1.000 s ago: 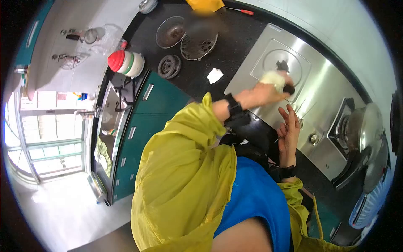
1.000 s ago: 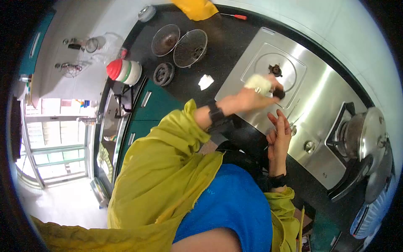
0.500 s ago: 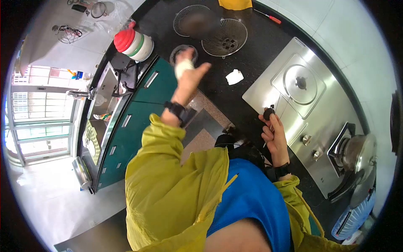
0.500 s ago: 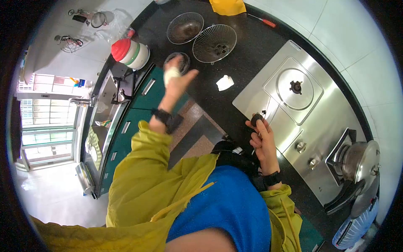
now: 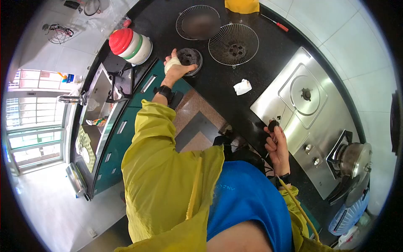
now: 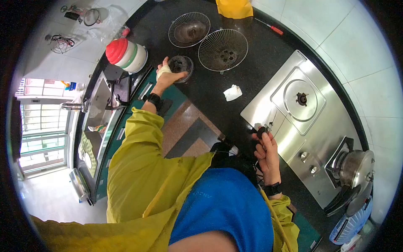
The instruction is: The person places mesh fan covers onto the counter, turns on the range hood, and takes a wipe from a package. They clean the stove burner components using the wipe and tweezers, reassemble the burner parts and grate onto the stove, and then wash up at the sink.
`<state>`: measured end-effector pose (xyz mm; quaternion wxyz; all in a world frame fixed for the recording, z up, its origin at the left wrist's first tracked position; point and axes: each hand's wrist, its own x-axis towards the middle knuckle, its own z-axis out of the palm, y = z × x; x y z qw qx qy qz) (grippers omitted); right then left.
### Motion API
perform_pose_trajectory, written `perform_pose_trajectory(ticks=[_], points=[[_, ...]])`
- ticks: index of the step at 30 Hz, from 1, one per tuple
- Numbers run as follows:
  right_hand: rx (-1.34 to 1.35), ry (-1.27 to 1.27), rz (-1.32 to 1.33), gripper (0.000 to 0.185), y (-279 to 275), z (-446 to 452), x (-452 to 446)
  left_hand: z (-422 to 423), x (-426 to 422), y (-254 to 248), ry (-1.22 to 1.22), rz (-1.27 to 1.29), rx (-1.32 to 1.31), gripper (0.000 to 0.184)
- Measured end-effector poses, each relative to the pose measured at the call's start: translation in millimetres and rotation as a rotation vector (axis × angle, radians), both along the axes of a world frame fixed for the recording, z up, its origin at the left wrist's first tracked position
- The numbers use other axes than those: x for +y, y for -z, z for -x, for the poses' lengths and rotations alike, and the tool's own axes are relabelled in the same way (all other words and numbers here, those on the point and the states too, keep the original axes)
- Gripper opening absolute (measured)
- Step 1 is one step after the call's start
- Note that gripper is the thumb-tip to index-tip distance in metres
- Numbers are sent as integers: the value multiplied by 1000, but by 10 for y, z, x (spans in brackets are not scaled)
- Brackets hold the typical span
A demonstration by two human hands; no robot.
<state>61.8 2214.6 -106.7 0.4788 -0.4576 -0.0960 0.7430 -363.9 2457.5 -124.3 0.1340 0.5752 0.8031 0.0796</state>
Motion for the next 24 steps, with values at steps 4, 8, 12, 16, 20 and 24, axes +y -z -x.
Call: perform_pose_trajectory(ticks=[4,8,12,16,20,24], points=[[1,2,-7,44,0,30,47,206,-73,-149,-65,-143,-666,108],[19,-19,-6,42,-16,94,110,-22,-522,-802,-15,-3,-1946,102],[59,-87,-116,39,-84,124,227,-512,-774,-1003,173,92,-2288,115],[14,-109,-199,35,-348,116,343,-1015,-934,-975,241,326,-2467,125],[23,-116,-304,38,-512,1,344,-1487,-1021,-961,292,486,-2427,133],[54,-52,-281,39,-498,-138,241,-1883,-1058,-903,324,738,-2504,131]])
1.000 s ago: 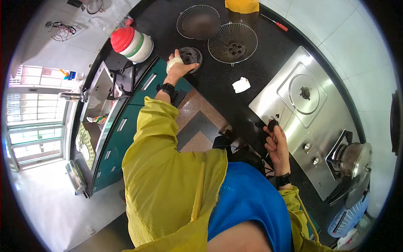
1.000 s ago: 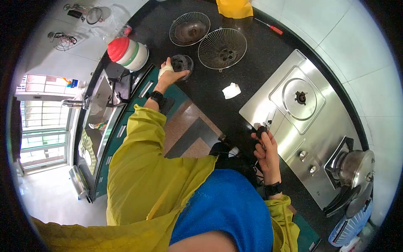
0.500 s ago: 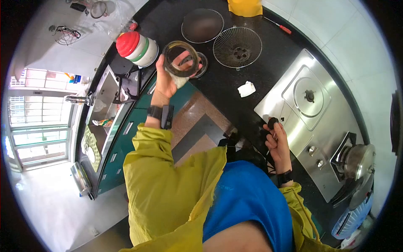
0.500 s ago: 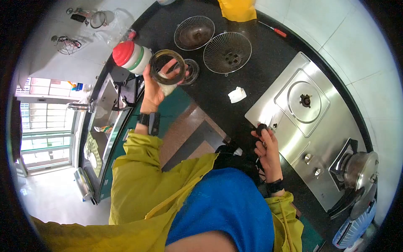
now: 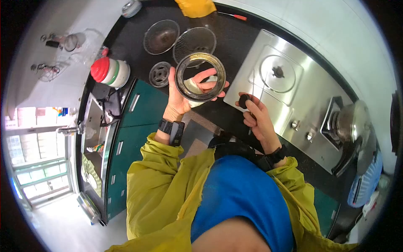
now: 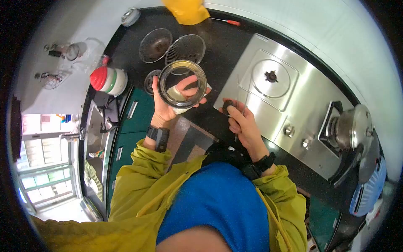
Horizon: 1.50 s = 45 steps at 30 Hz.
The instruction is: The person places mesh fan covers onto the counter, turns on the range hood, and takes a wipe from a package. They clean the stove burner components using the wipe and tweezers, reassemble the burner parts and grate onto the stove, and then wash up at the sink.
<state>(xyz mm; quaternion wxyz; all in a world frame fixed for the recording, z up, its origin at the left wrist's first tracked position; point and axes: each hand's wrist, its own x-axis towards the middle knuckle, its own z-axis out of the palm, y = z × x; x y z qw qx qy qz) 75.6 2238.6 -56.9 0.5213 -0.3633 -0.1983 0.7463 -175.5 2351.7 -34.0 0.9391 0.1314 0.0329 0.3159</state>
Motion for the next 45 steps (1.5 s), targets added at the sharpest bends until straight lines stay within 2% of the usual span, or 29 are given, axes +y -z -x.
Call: perform_pose_trajectory(ticks=[3,5,7,9,10,13,15,18,22,24,25,27,28,32,35,37,38,39,41,42,43,45], points=[[80,62,2,40,18,-120,-71,-310,-42,23,35,110,60,131],[42,127,0,39,-6,-187,-112,-504,-38,56,80,135,173,130],[81,183,-31,39,19,-288,-135,-673,-14,193,160,74,155,130],[55,202,-24,38,43,-400,-181,-831,-51,195,148,-119,312,124],[33,225,-15,38,72,-446,-198,-896,-37,230,159,-186,299,118],[35,257,10,38,171,-526,-251,-1029,-7,256,196,-252,379,114],[59,275,24,38,209,-573,-274,-1121,-30,223,237,-177,341,108],[69,275,27,36,230,-636,-284,-1222,-33,300,199,-248,395,91],[94,288,37,33,297,-708,-282,-1292,-35,230,249,-217,403,87],[103,279,18,32,340,-735,-297,-1288,-41,184,295,-333,405,75],[85,290,-8,33,355,-742,-307,-1270,-18,125,296,-334,406,75],[69,297,-36,34,380,-762,-328,-1186,49,-1,248,-620,717,61],[54,309,-48,35,389,-766,-340,-1154,73,9,201,-672,821,50],[-15,330,-34,37,416,-727,-329,-1154,-37,-27,181,-701,781,46],[5,310,3,36,508,-712,-310,-1206,-140,-198,182,-839,835,47],[25,332,72,36,489,-721,-317,-1266,-198,-281,328,-861,962,42],[45,356,136,35,475,-723,-322,-1258,-180,-116,279,-1162,1138,41],[46,360,139,35,486,-747,-331,-1268,-231,-57,285,-1163,1135,41],[259,370,139,35,533,-816,-384,-1309,-395,11,-188,-1937,1185,41],[287,380,124,34,565,-832,-399,-1355,-373,26,-139,-2071,1143,40],[288,386,128,34,569,-844,-408,-1349,-382,90,-132,-2070,1137,40],[215,375,109,34,556,-880,-396,-1336,-367,241,-224,-2192,1115,43]])
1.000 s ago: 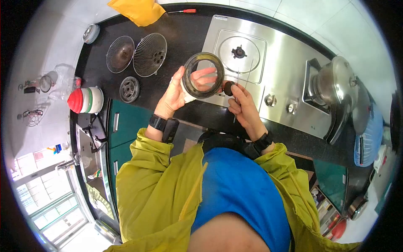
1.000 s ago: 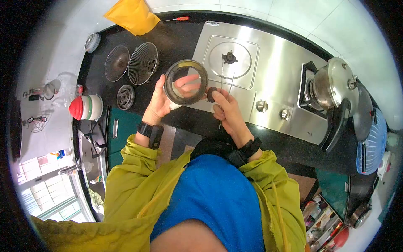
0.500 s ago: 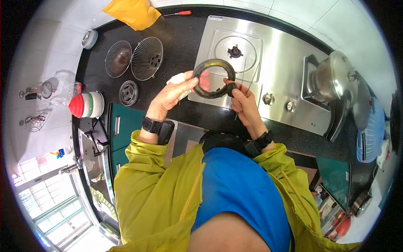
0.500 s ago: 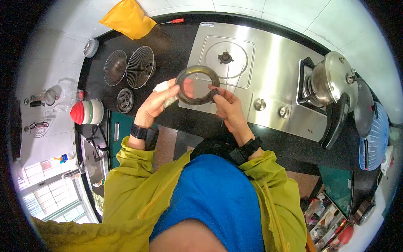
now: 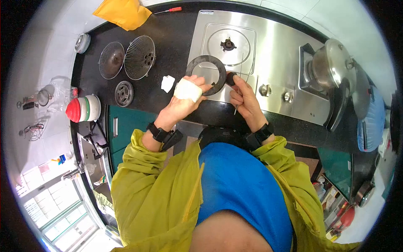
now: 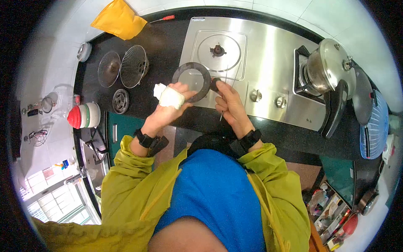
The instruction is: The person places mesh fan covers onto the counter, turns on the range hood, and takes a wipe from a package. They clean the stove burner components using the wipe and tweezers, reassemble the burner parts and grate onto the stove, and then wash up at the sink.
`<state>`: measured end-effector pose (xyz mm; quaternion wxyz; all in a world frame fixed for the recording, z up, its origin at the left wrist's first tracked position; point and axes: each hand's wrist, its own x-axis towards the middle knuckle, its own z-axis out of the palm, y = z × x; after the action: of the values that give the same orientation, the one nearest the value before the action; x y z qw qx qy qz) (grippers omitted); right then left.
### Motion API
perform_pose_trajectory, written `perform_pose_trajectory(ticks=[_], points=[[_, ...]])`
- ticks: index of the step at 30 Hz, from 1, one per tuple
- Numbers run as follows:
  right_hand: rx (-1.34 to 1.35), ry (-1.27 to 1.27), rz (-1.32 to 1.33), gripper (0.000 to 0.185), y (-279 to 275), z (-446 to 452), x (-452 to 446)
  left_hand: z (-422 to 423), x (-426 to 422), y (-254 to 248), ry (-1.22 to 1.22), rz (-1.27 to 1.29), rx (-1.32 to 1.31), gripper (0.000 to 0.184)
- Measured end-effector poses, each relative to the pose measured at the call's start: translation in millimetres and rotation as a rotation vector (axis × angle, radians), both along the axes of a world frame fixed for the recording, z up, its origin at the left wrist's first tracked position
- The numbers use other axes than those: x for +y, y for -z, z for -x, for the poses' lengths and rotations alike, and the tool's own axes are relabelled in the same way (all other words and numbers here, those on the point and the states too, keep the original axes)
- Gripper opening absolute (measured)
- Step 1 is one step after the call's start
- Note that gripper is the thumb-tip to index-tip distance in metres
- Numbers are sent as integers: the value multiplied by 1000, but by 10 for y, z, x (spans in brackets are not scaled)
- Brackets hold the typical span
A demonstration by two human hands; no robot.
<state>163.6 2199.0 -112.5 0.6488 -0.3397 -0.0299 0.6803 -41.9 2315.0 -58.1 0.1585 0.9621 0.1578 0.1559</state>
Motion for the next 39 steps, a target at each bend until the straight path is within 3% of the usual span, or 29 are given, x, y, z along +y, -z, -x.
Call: perform_pose_trajectory(ticks=[7,10,12,16,24,26,28,34,39], points=[[4,4,-47,34,24,-7,49,-46,-4,-85,-20,-23,101,47],[75,58,-33,36,95,-38,98,-95,29,-136,-49,168,-97,41],[24,61,-24,37,97,-67,119,-182,88,-244,-355,1065,-168,22],[-22,81,-36,34,117,-113,77,-219,235,6,-334,1304,-494,33],[-143,166,56,39,159,-143,36,-246,419,146,-501,1292,-374,42],[-239,145,0,38,160,-120,12,-161,353,187,-434,1281,-355,39],[-313,75,-14,37,-25,-30,-4,-17,331,369,-569,1264,-371,37],[-486,-285,-37,29,-103,273,103,620,154,554,-641,1466,-457,30],[-436,-421,-104,32,-105,681,194,1154,130,527,-730,1308,-306,29]])
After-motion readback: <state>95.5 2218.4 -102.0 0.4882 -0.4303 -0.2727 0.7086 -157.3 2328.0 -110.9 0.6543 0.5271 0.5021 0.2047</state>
